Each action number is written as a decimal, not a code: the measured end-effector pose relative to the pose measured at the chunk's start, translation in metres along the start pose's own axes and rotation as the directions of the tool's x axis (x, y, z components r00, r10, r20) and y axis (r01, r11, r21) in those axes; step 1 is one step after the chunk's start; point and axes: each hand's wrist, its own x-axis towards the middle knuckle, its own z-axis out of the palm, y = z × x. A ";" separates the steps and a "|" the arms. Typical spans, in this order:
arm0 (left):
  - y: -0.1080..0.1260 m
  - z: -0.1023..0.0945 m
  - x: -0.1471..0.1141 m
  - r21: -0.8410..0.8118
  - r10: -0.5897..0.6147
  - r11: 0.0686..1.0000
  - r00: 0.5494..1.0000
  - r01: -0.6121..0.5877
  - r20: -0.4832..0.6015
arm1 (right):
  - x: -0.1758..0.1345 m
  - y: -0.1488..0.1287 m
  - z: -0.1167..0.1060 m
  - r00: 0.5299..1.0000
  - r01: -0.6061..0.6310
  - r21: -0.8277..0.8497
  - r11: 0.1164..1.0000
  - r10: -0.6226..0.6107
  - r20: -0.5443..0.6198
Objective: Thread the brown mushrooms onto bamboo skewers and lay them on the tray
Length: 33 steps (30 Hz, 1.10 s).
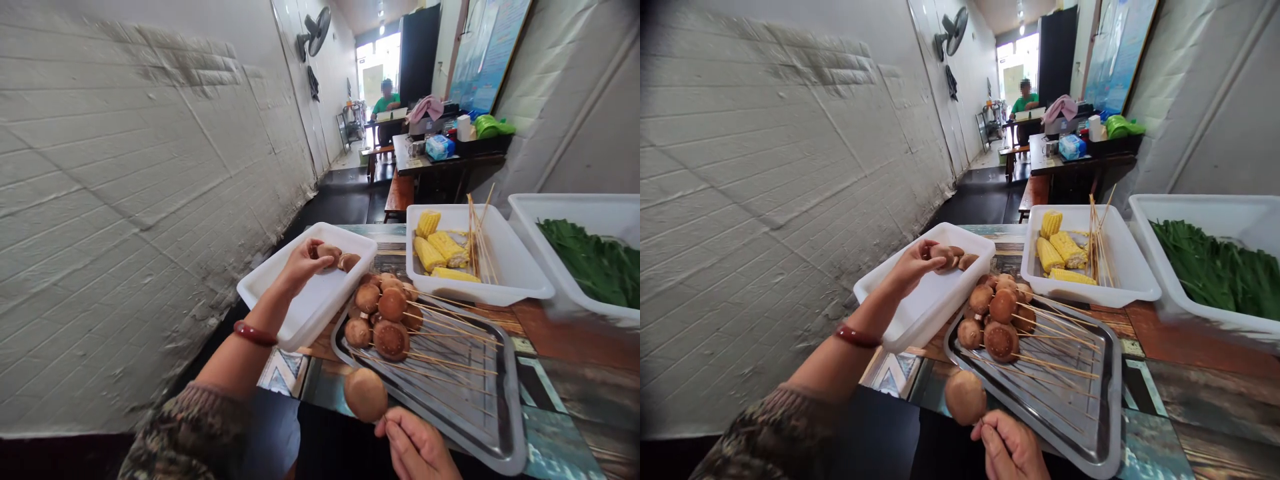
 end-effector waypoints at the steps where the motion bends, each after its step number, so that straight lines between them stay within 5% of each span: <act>1: 0.007 -0.003 -0.015 -0.087 -0.005 0.996 1.000 0.004 -0.003 | -0.001 -0.002 0.000 1.000 -0.002 0.007 1.000 0.002 0.014; 3: 0.020 -0.006 -0.047 -0.490 -0.077 0.867 0.996 0.087 0.039 | -0.003 -0.005 -0.003 0.999 -0.016 0.008 1.000 0.015 0.030; 6: 0.033 -0.004 -0.095 -0.712 -0.165 0.688 0.985 0.144 0.040 | -0.010 -0.010 -0.008 0.999 -0.019 -0.009 1.000 0.020 0.040; 12: 0.033 0.025 -0.166 -0.864 -0.286 0.426 0.946 0.267 0.152 | -0.036 -0.014 -0.021 0.998 0.030 -0.020 0.999 -0.028 0.057; 18: 0.022 0.061 -0.193 -0.908 -0.373 0.213 0.889 0.360 0.265 | -0.057 -0.015 -0.025 1.000 0.004 0.027 1.000 -0.004 -0.007; 22: 0.022 0.068 -0.200 -0.916 -0.355 0.153 0.885 0.371 0.299 | -0.062 -0.013 -0.023 0.997 -0.051 0.081 0.995 0.055 -0.049; 33: 0.023 0.064 -0.215 -0.919 -0.431 0.195 0.872 0.342 0.232 | -0.067 -0.016 -0.012 0.996 -0.084 0.112 0.990 0.081 0.033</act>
